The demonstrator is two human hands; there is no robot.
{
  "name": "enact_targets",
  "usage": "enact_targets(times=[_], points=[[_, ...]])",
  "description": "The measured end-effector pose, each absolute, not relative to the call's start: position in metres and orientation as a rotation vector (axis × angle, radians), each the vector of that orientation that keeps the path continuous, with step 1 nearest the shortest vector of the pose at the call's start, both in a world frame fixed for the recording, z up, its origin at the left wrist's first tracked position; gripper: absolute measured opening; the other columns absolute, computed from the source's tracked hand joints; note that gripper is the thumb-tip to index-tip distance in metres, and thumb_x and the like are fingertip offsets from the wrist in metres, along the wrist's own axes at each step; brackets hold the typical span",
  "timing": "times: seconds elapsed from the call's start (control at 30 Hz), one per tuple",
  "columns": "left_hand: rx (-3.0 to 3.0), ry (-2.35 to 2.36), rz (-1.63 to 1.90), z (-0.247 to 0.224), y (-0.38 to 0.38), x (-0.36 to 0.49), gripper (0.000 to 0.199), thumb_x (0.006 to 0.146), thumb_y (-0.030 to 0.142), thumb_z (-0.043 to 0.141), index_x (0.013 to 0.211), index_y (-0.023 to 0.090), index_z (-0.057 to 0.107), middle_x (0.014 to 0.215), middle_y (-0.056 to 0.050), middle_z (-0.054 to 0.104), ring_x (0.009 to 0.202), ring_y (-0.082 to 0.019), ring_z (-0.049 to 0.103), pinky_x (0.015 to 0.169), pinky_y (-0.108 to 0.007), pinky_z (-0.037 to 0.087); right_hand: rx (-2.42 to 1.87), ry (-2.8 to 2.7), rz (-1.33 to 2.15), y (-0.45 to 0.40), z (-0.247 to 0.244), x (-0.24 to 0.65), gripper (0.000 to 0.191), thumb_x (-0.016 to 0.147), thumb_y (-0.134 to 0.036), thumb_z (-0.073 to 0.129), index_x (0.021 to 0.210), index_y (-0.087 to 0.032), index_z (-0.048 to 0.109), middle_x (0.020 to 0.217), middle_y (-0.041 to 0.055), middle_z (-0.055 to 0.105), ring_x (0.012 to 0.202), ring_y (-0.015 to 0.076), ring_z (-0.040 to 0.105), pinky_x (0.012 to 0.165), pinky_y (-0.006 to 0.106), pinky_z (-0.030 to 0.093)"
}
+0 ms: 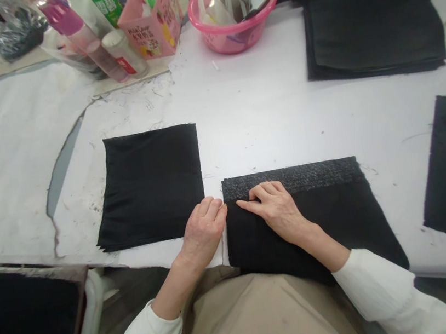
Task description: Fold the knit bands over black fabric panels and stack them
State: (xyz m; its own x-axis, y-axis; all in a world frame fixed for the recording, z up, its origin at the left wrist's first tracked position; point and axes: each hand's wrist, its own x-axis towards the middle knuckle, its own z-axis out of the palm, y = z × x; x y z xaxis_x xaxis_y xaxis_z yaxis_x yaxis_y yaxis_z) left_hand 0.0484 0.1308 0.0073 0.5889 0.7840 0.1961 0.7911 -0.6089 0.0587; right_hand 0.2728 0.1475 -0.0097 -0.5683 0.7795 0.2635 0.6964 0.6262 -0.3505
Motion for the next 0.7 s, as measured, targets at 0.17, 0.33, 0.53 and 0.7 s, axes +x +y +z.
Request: enact_targets(times=[0.17,0.33,0.53,0.7], points=[[-2.731,-1.537,-0.513,0.003,0.118,0.066,0.036,0.094,0.011,0.045,0.129,0.016,0.053,0.113,-0.014,0.063,0.11,-0.027,0.056,0.09,-0.046,0.051,-1.192,-2.485,0.27,0.147,-0.011,0.272,0.024,0.096,-0.025,0.052,0.114,-0.03,0.067,0.096,0.0041,0.059,0.094,0.0176,0.048,0.086,0.035,0.034],[-2.732,-1.533,-0.454,-0.012,0.111,0.076,0.036,0.093,0.011,0.047,0.129,0.015,0.054,0.111,-0.014,0.064,0.105,-0.026,0.059,0.086,-0.042,0.05,-1.199,-2.492,0.291,0.147,-0.011,0.275,0.022,0.097,-0.027,0.05,0.11,-0.029,0.067,0.097,0.0039,0.06,0.095,0.0173,0.048,0.086,0.034,0.034],[-2.755,-1.517,-0.423,-0.01,0.112,0.07,0.038,0.091,0.01,0.052,0.128,0.015,0.056,0.111,-0.013,0.064,0.107,-0.027,0.057,0.086,-0.04,0.045,-1.119,-2.532,0.287,0.152,-0.009,0.293,0.023,0.096,-0.026,0.053,0.113,-0.029,0.067,0.098,0.0034,0.062,0.098,0.0174,0.048,0.084,0.034,0.034],[-2.753,-1.516,-0.395,-0.008,0.112,0.071,0.037,0.092,0.011,0.052,0.128,0.015,0.057,0.112,-0.012,0.064,0.108,-0.027,0.056,0.087,-0.04,0.044,-1.125,-2.526,0.246,0.153,-0.011,0.303,0.024,0.096,-0.025,0.053,0.114,-0.029,0.067,0.097,0.0039,0.061,0.095,0.0172,0.047,0.079,0.033,0.034]])
